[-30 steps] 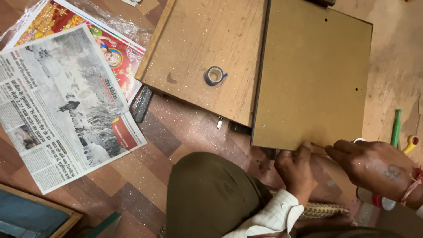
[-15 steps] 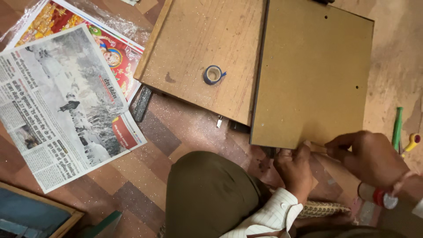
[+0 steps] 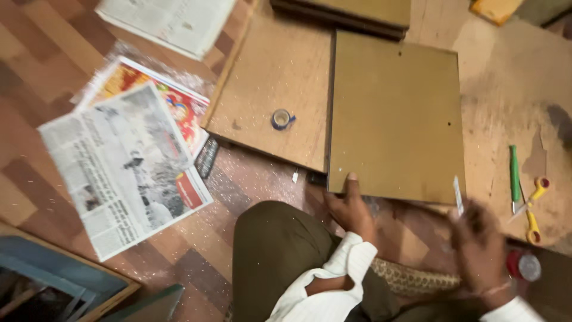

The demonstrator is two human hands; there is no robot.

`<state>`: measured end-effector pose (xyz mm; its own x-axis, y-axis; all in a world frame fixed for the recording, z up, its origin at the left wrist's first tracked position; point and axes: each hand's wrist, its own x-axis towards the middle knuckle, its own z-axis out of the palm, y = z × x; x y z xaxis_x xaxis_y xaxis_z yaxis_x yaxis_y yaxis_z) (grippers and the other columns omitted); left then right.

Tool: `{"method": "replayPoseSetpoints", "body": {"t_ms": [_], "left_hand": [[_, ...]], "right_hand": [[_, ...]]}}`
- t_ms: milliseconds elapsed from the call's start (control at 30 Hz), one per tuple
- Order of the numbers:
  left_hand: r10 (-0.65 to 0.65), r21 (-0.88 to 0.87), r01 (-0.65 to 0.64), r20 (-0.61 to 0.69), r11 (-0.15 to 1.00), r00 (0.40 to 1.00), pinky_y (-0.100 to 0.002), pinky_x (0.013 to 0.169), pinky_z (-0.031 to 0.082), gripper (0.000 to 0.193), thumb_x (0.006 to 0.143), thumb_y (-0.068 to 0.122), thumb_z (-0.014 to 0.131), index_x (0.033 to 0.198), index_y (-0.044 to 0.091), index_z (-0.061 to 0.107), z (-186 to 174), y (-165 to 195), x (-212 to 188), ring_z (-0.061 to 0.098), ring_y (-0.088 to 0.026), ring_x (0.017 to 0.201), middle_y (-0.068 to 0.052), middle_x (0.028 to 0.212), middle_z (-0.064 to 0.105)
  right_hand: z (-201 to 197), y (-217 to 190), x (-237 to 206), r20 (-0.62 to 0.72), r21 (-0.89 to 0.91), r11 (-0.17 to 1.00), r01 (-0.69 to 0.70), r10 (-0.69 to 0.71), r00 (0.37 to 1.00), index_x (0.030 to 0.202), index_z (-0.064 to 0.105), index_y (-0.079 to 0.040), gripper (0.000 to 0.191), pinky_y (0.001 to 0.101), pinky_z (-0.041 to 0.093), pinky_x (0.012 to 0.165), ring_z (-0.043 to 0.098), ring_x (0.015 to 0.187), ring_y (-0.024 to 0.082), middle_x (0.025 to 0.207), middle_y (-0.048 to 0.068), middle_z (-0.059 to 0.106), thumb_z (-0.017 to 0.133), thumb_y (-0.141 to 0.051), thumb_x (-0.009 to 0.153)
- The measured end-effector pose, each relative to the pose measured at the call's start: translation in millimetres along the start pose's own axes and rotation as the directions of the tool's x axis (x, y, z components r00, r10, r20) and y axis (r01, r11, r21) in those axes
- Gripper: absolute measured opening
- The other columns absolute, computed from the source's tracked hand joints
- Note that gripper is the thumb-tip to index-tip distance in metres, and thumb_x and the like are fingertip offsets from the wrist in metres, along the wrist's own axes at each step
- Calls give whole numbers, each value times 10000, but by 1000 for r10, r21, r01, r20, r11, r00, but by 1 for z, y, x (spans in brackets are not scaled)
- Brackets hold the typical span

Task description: The person sits on the floor at a low workbench and attaches a metal hanger to the back of a square frame backing board. They position the hanger, drive a screw with a screwdriver, then rotate the board and work on another edge, handling additional backing boards from a stack.

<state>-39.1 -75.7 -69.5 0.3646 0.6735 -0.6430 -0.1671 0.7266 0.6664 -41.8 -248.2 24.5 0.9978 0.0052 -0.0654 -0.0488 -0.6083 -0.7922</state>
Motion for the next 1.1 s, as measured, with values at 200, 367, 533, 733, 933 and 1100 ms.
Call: {"method": "replayPoseSetpoints", "body": {"t_ms": [200, 367, 533, 733, 933, 1100], "left_hand": [[-74, -2, 74, 81, 997, 994, -294, 426, 466, 213, 843, 147, 782, 984, -2, 724, 2, 28, 9, 609, -158, 512, -103, 792, 735], [-403, 172, 370, 241, 913, 883, -329, 419, 469, 152, 874, 175, 738, 927, 49, 673, -8, 42, -23, 633, -221, 468, -150, 679, 662], [-467, 422, 267, 494, 866, 733, -277, 390, 357, 180, 895, 203, 755, 902, 40, 679, -18, 22, -51, 553, -141, 456, -53, 643, 674], [-647, 642, 243, 524, 728, 554, -296, 433, 407, 263, 905, 253, 748, 1025, 19, 752, 5, 10, -52, 557, -160, 486, -65, 694, 673], [-751, 753, -17, 657, 657, 70, -337, 713, 502, 418, 909, 309, 729, 1204, 12, 707, 15, 46, -31, 639, -212, 808, -104, 949, 693], [-597, 526, 392, 798, 755, 80, -408, 837, 518, 613, 866, 432, 676, 1303, 6, 629, 17, 100, -1, 632, -283, 1001, -162, 1145, 656]], "right_hand": [[87, 42, -26, -4, 696, 688, -207, 291, 957, 1170, 554, -104, 293, 290, 507, 541, 571, 614, 117, 802, -9, 617, 663, -187, 912], [106, 6, -13, -86, 878, 442, -184, 523, 848, 984, 568, -105, 295, 278, 261, 380, 332, 436, 102, 620, -21, 420, 717, -353, 1042], [79, -28, -5, -96, 905, 398, -147, 531, 842, 821, 539, -70, 371, 295, 300, 345, 395, 373, 117, 541, -13, 471, 778, -341, 905], [38, -33, 28, -86, 798, 518, -307, 603, 793, 887, 670, -9, 333, 351, 314, 388, 433, 404, 192, 558, 74, 510, 831, -296, 835], [2, -25, 47, -125, 910, 408, -70, 431, 894, 1019, 732, 74, 289, 367, 546, 655, 703, 727, 250, 875, 141, 753, 772, -131, 818], [-65, 23, 27, 194, 911, 266, -316, 401, 895, 1087, 712, 18, 317, 479, 582, 797, 723, 899, 331, 999, 188, 754, 661, -146, 821]]}}
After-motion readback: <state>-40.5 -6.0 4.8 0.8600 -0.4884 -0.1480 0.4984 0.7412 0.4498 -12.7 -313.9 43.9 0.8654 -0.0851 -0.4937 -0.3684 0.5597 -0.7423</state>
